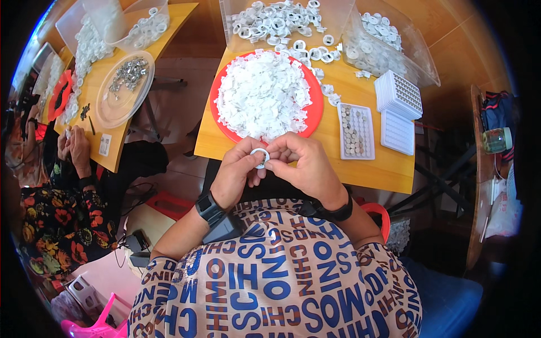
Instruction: Assembling or inspecting small white plastic ring-like components at a production table.
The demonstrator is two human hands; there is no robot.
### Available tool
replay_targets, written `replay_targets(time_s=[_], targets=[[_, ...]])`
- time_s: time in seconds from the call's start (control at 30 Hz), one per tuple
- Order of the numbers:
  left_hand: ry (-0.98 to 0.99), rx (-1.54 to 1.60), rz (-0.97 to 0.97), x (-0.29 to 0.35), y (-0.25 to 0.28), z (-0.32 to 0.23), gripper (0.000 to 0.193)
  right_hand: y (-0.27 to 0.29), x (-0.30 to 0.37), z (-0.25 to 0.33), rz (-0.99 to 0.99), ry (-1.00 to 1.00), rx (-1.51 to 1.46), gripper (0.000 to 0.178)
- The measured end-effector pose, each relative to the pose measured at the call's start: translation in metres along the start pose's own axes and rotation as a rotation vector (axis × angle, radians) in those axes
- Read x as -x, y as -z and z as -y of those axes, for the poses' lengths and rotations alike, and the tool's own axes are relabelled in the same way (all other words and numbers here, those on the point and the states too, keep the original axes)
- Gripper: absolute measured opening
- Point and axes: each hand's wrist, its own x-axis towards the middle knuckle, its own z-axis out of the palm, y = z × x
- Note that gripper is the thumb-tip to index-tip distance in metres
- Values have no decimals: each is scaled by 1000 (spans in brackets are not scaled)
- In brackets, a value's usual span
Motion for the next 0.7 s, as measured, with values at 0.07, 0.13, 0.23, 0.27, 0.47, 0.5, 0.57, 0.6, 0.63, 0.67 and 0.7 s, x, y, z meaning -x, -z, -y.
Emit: replay_targets(time_s=[0.07, 0.13, 0.23, 0.27, 0.47, 0.5, 0.57, 0.6, 0.63, 0.67, 0.7], targets=[[9, -20, 0, 1, 0, -3, 15, -1, 1, 0, -17, 36, 91, 13], [16, -39, -2, 2, 0, -3, 16, -3, 1, -1, -38, 74, 133, 11], [11, -34, -12, 2, 1, -1, 20, -3, 1, -4, -42, 100, 176, 10], [1, -25, -7, 2, 1, -1, 20, -3, 1, -5, -42, 100, 176, 10], [-6, -50, -13, 1, 0, -4, 20, -5, 0, -2, -80, 77, 132, 9], [-5, -56, -14, 1, 0, -4, 19, -5, 0, -3, -79, 53, 124, 10], [-20, -115, -15, 1, -1, -4, 19, -5, 0, -3, -78, 29, 117, 10], [-34, -172, -14, 1, -2, -4, 19, -6, -1, -4, -84, 19, 90, 11], [-34, -172, -13, 1, -2, -4, 19, -7, -1, -5, -90, 8, 62, 11], [-63, -197, -13, 1, -2, -3, 16, -7, -1, -6, -92, 8, 63, 11], [-92, -221, -15, 2, -2, -2, 14, -8, -1, -6, -94, 14, 54, 11]])
